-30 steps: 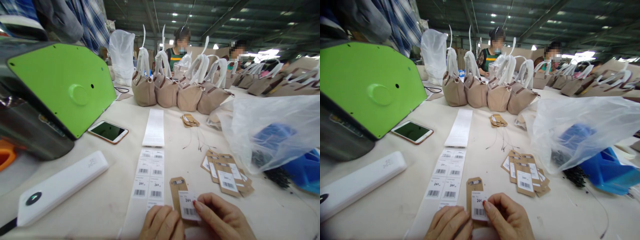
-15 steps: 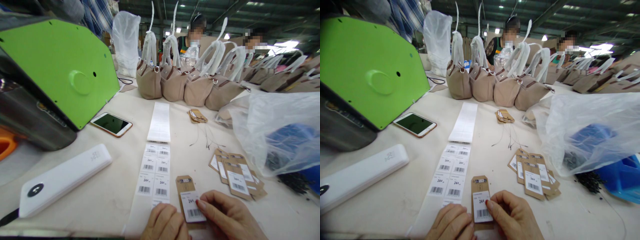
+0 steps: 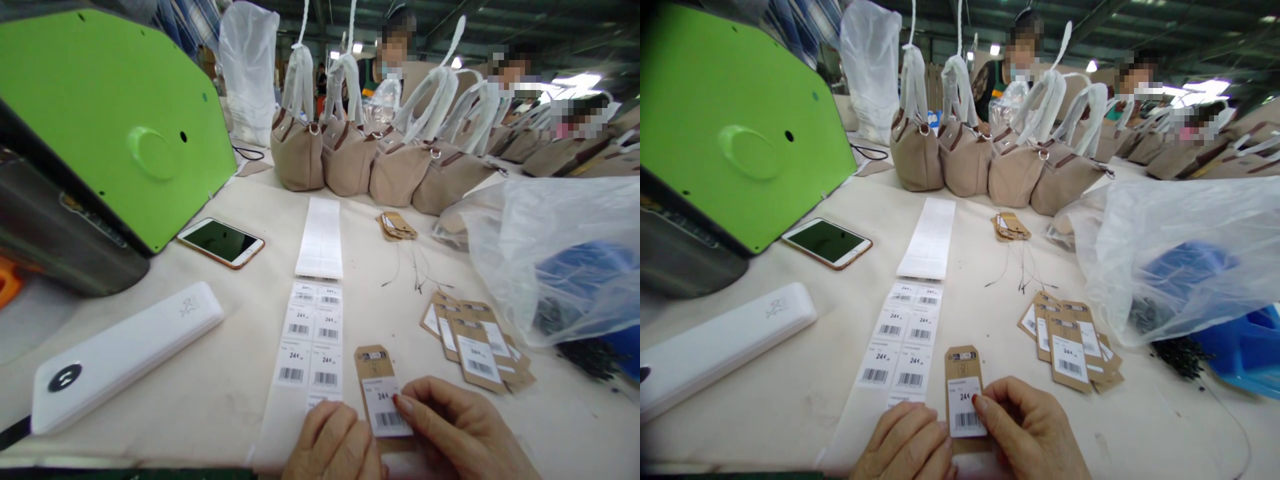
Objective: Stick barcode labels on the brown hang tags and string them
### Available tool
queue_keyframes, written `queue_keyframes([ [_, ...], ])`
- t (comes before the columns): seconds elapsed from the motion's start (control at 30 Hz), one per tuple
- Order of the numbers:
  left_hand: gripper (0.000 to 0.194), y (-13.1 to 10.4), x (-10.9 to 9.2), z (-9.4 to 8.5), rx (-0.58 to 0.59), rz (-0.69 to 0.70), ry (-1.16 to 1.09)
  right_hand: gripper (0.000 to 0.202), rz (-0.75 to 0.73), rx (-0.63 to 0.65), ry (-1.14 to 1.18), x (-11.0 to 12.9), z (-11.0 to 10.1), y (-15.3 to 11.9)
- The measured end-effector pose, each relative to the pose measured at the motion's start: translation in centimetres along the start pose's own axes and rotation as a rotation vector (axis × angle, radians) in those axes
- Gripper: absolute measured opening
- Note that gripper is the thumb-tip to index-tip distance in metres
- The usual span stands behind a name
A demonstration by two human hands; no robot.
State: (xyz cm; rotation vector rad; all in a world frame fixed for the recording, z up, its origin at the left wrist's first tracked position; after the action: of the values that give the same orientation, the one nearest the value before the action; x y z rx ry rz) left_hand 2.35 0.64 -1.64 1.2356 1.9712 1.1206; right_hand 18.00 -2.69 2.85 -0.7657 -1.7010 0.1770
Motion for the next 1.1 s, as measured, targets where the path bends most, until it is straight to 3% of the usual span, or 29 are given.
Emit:
queue_keyframes([
  [1.1, 0.024, 0.67, 0.11, -0.21, -0.004, -0.012, -0.014, 0.037, -0.05, -0.093, -0.113, 0.17, 0.13, -0.34],
])
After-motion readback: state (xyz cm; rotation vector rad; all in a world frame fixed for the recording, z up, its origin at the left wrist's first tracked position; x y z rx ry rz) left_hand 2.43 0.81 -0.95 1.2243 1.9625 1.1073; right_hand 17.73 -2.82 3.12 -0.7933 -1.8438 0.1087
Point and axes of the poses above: each hand's wrist, its own y-axis towards the middle knuckle, its own z-axis out of the palm, x = y × z, the point moved 2 cm from there along y, towards the middle knuckle, and after that the axes turned 2 degrees about -x, right-handed, at the moved point
